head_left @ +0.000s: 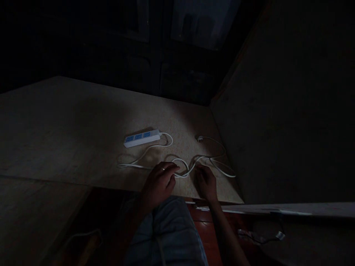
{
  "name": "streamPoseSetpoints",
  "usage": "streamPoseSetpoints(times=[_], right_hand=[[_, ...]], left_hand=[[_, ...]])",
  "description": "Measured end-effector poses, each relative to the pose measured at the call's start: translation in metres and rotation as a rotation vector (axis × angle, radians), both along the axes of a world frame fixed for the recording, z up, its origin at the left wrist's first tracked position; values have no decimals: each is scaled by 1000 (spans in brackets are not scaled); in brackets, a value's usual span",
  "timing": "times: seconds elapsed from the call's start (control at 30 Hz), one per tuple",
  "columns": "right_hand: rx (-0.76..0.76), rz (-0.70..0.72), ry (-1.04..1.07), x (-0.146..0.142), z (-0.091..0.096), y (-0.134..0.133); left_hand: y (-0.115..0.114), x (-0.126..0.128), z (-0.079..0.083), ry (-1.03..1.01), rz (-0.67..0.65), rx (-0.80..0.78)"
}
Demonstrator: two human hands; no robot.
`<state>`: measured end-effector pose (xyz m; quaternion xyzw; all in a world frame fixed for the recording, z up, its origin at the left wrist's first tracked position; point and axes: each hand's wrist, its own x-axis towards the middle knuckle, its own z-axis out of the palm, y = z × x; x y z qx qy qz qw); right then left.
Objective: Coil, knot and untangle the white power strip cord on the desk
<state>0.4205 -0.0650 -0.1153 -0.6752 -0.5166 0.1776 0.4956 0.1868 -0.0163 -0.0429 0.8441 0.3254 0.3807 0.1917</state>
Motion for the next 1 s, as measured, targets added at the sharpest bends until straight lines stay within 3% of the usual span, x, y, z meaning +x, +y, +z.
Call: streamPoseSetpoints(times=[0.17, 0.33, 0.67, 0.83, 1.0], right_hand=[[5, 25, 16, -3, 4, -2], [6, 4, 18, -4, 7, -2], [-3, -10, 149, -9, 14, -3], [2, 90, 292, -12, 15, -6], [4, 211, 269, -15, 15, -9]], left_hand=[[12, 29, -25, 317, -63, 25], [21, 38, -38, 380, -101, -43], [28, 52, -50, -322, -104, -685], [34, 55, -47, -469, -57, -834], [38, 50, -47, -489, -135, -917]])
